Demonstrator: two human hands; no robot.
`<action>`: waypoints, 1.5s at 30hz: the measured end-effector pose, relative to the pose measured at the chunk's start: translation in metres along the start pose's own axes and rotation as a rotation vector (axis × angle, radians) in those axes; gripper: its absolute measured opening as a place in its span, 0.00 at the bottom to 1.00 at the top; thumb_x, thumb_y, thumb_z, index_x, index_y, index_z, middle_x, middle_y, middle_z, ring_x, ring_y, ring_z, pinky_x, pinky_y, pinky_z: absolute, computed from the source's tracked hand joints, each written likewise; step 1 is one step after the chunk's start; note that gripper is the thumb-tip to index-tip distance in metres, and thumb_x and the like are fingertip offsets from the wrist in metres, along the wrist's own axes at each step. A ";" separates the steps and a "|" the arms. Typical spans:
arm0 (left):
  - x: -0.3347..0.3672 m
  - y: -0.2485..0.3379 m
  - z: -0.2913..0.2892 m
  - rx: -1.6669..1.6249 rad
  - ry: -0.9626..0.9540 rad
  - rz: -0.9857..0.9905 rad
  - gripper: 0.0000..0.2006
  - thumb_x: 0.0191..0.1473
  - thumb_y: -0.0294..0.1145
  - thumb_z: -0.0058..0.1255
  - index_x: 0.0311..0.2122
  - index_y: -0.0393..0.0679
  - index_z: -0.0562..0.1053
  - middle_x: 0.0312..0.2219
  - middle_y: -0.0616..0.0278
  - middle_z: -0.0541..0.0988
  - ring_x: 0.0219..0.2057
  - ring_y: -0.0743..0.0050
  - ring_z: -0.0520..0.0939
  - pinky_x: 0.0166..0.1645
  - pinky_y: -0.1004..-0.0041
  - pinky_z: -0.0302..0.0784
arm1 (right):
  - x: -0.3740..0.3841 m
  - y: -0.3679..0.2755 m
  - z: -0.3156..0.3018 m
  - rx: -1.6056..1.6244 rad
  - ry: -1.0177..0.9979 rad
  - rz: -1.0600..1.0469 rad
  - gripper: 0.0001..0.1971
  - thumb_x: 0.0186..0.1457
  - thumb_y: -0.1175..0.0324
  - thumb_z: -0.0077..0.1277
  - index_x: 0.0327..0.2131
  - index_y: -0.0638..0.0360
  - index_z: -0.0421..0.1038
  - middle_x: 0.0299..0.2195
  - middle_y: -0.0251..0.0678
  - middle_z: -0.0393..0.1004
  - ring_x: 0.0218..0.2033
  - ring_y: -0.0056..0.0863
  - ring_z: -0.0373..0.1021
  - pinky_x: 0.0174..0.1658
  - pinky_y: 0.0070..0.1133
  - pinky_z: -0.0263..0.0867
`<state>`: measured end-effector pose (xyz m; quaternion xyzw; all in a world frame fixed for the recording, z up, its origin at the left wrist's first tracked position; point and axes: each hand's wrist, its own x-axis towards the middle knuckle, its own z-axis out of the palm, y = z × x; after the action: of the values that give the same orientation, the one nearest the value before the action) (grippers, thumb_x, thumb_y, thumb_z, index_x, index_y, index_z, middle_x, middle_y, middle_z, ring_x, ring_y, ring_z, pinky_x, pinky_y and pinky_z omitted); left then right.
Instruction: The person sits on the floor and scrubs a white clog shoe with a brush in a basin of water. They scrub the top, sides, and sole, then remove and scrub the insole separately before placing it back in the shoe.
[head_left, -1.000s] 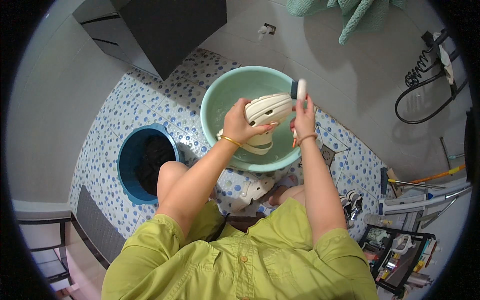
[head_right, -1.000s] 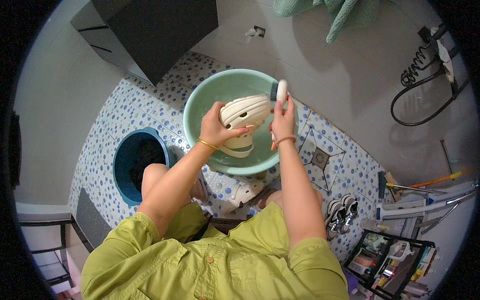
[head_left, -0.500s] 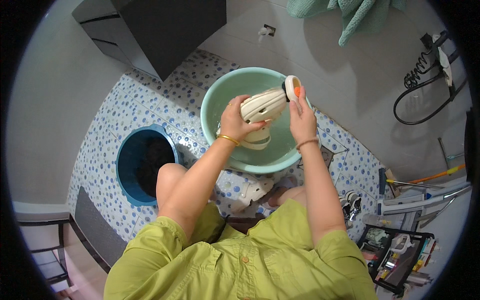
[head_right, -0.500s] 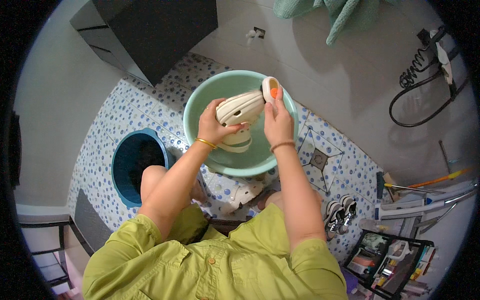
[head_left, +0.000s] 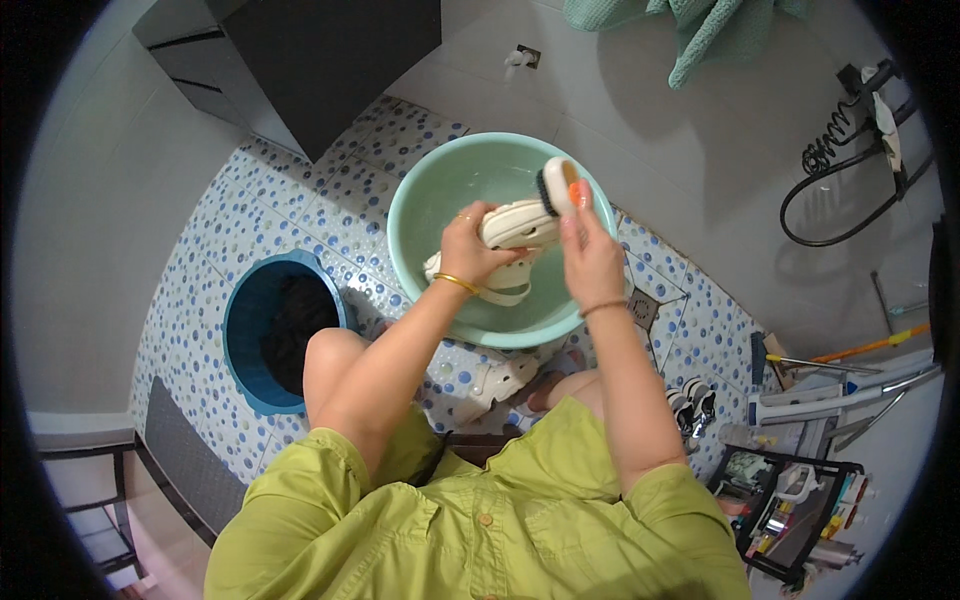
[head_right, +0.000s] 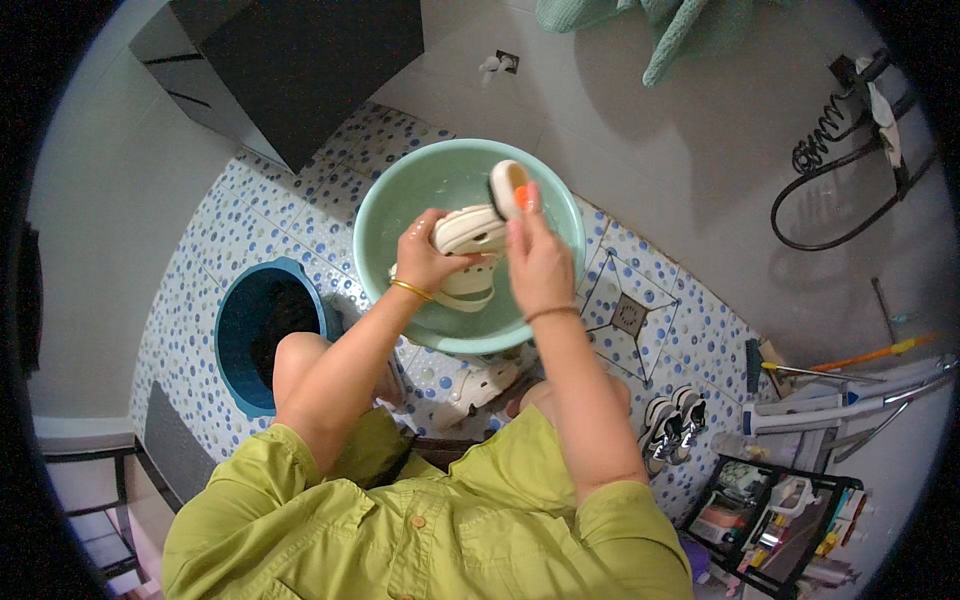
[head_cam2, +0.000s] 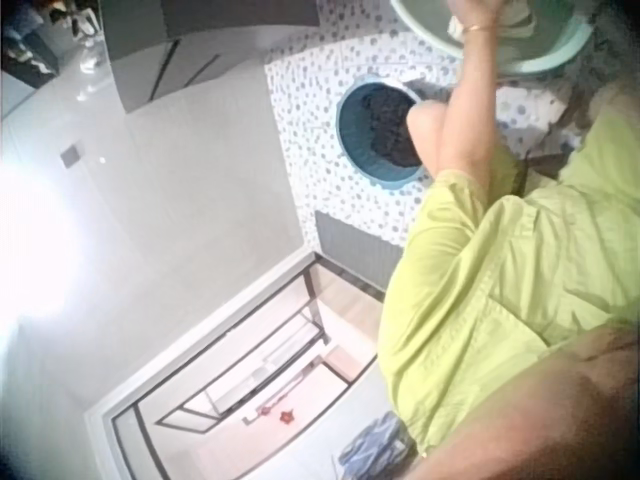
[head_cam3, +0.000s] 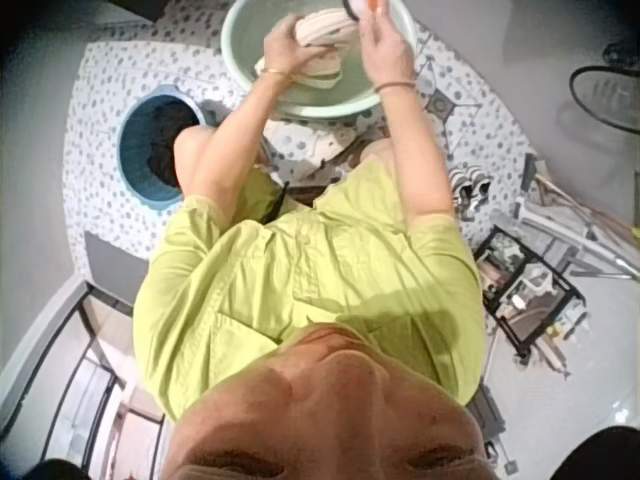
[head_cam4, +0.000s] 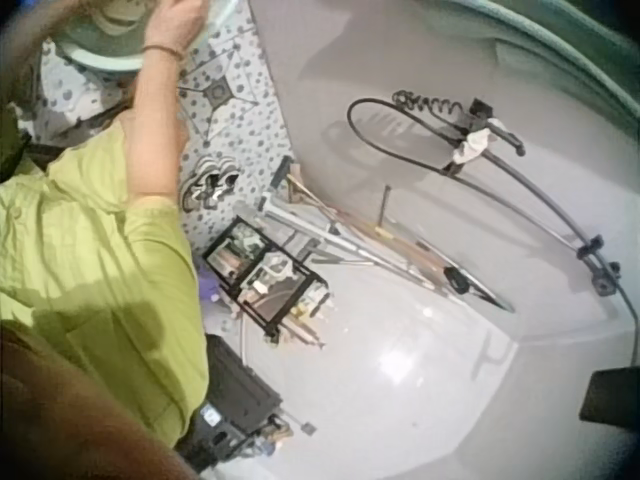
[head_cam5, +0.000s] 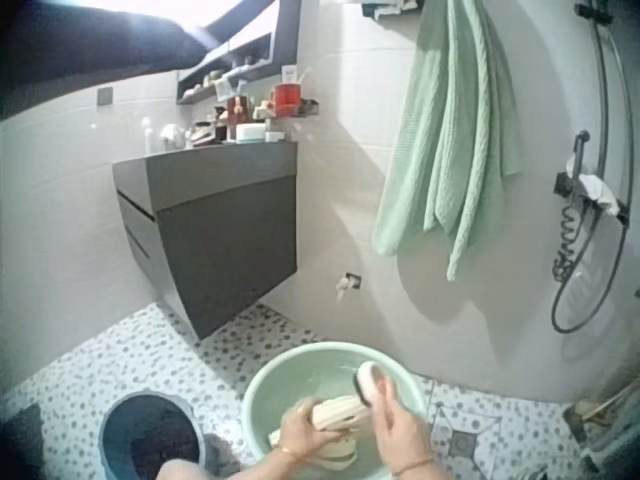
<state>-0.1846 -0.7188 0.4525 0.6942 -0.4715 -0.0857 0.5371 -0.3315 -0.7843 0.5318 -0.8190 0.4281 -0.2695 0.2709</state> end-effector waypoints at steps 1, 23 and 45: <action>0.002 0.002 -0.003 -0.070 0.002 -0.030 0.27 0.22 0.36 0.68 0.33 0.41 0.70 0.28 0.58 0.76 0.31 0.64 0.77 0.38 0.70 0.73 | -0.008 -0.002 0.004 -0.001 0.053 -0.127 0.24 0.56 0.61 0.39 0.57 0.47 0.51 0.29 0.51 0.72 0.30 0.46 0.71 0.32 0.33 0.67; 0.016 0.026 -0.058 0.097 -0.321 0.309 0.61 0.18 0.41 0.71 0.59 0.44 0.44 0.56 0.52 0.52 0.58 0.58 0.55 0.60 0.64 0.53 | 0.021 0.040 0.046 0.509 0.090 0.095 0.24 0.58 0.61 0.37 0.57 0.54 0.51 0.45 0.48 0.67 0.43 0.38 0.68 0.45 0.25 0.62; 0.016 0.019 -0.064 -0.095 -0.263 0.017 0.36 0.24 0.39 0.68 0.43 0.40 0.67 0.35 0.57 0.73 0.38 0.68 0.74 0.45 0.71 0.69 | 0.058 0.114 0.083 0.326 -0.150 0.344 0.19 0.55 0.57 0.43 0.47 0.55 0.67 0.24 0.29 0.69 0.18 0.19 0.61 0.20 0.19 0.58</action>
<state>-0.1467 -0.6880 0.5002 0.6467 -0.5392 -0.1934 0.5037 -0.3108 -0.8713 0.4082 -0.6972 0.4906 -0.2238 0.4724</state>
